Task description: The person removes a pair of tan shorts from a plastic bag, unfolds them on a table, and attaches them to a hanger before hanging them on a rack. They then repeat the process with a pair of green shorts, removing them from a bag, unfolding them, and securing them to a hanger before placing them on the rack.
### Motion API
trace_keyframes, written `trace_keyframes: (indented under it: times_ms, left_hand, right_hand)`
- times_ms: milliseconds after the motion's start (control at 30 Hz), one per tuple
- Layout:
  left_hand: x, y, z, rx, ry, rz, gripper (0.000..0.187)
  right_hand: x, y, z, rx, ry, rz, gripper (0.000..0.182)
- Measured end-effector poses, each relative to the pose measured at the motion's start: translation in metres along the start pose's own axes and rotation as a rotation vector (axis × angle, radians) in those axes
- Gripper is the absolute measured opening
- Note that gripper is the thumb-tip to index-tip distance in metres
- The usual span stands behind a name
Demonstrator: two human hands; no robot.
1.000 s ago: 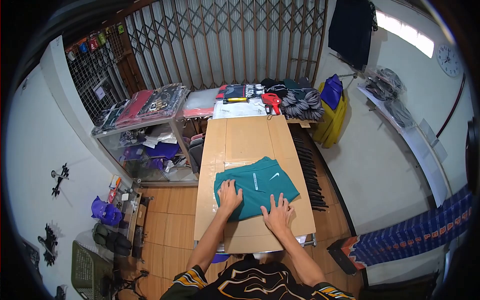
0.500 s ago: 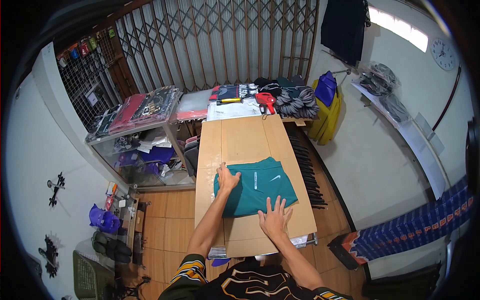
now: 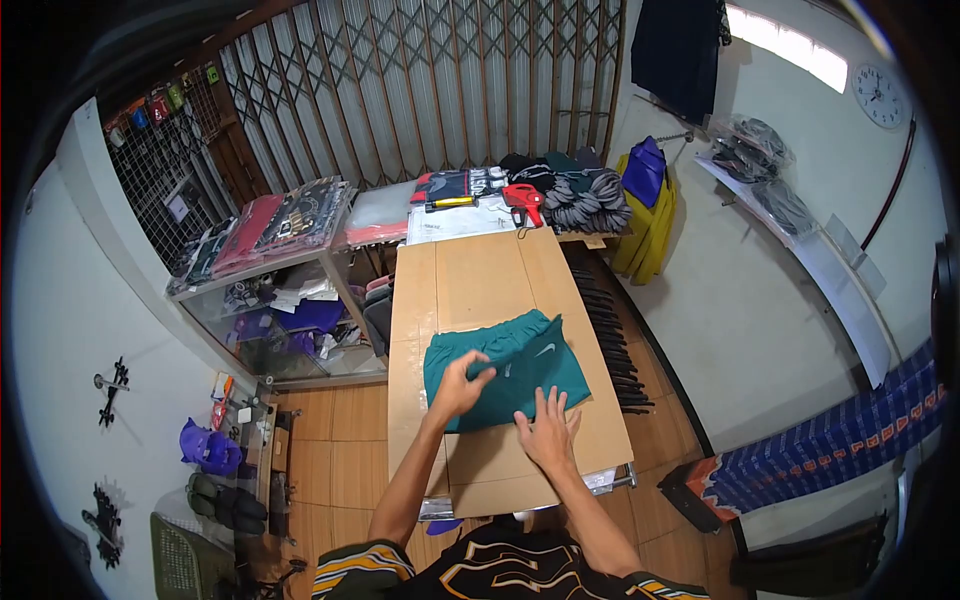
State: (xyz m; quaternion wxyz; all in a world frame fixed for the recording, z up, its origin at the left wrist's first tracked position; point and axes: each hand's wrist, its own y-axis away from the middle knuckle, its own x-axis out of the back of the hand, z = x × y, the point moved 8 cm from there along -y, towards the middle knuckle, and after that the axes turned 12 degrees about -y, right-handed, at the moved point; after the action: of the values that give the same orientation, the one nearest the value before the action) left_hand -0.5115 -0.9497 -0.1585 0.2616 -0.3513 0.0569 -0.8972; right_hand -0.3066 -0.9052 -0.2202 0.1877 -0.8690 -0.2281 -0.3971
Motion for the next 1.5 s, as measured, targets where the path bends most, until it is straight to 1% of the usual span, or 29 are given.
trace_keyframes:
  times_ms: [33,100,133,167,233,300,333,433,467,533,567,633,667,733,767,800,833,900,1000,1100,1267,1433,1500]
  left_hand:
    - [0.001,0.014,0.013,-0.035,0.042,-0.049,0.021]
    - [0.004,0.047,0.033,-0.027,0.041,-0.142,0.015]
    - [0.000,0.066,0.035,-0.008,0.165,-0.197,0.015]
    - [-0.005,0.084,0.038,0.012,0.290,-0.250,0.018]
    - [-0.010,0.119,0.045,0.149,0.307,-0.417,0.025]
    - [-0.013,0.145,0.046,0.090,0.299,-0.460,0.024]
    - [-0.012,0.155,0.048,0.095,0.290,-0.443,0.020]
    - [-0.014,0.181,0.049,0.252,0.115,-0.605,0.016]
    - [-0.012,0.185,0.051,0.247,0.042,-0.628,0.019]
    - [-0.017,0.193,0.041,0.222,0.032,-0.644,0.024]
    - [-0.019,0.197,0.038,0.209,0.026,-0.651,0.027]
    - [-0.016,0.198,0.041,0.199,0.055,-0.639,0.037]
    - [-0.015,0.199,0.044,0.196,0.071,-0.634,0.042]
    - [-0.008,0.183,0.055,0.169,-0.001,-0.500,0.051]
    - [-0.006,0.177,0.063,0.161,-0.036,-0.434,0.056]
    - [-0.005,0.169,0.070,0.228,-0.060,-0.367,0.056]
    - [-0.010,0.166,0.069,0.181,-0.109,-0.254,0.056]
    - [-0.032,0.162,0.053,0.089,-0.209,-0.027,0.059]
    - [-0.063,0.172,0.057,0.163,-0.651,0.013,0.064]
    - [-0.084,0.186,0.048,0.134,-0.791,0.042,0.070]
    - [-0.092,0.187,0.038,0.170,-0.824,0.031,0.072]
    - [-0.082,0.187,0.044,0.175,-0.817,0.055,0.074]
    - [-0.073,0.196,0.049,0.177,-0.658,0.126,0.071]
  right_hand:
    - [0.005,-0.002,0.012,-0.029,-0.259,0.066,0.064]
    - [0.012,-0.003,0.047,-0.088,-0.777,0.190,0.061]
    - [0.024,0.004,0.058,-0.242,-0.884,0.181,0.061]
    - [0.008,0.005,0.087,-0.357,-1.363,0.270,0.067]
    - [0.029,0.029,0.080,-0.634,-1.868,0.067,0.071]
    - [0.038,0.045,0.098,-0.617,-1.895,0.025,0.071]
    - [0.040,0.055,0.104,-0.611,-1.906,-0.001,0.071]
    - [0.059,0.088,0.120,-0.586,-1.332,-0.087,0.066]
    - [0.060,0.097,0.124,-0.601,-1.237,-0.088,0.062]
    - [0.066,0.113,0.134,-0.625,-1.043,-0.081,0.056]
    - [0.074,0.113,0.134,-0.556,-0.885,-0.039,0.053]
    - [0.093,0.114,0.123,-0.418,-0.571,0.041,0.046]
    - [0.101,0.115,0.117,-0.381,-0.501,0.092,0.045]
    - [0.125,0.101,0.079,-0.303,-0.363,0.196,0.045]
    - [0.125,0.095,0.066,-0.194,-0.351,0.233,0.045]
    - [0.119,0.088,0.057,-0.082,-0.340,0.271,0.046]
    - [0.112,0.084,0.048,0.027,-0.329,0.305,0.047]
    - [0.085,0.073,0.032,0.111,-0.338,0.119,0.053]
    - [0.057,0.075,0.002,0.212,-0.019,-0.030,0.063]
    - [0.025,0.083,0.017,0.225,0.105,-0.081,0.071]
    - [0.025,0.082,0.022,0.221,0.088,-0.090,0.071]
    - [0.023,0.083,0.019,0.232,0.107,-0.063,0.069]
    - [0.025,0.084,0.016,0.210,0.079,-0.081,0.069]
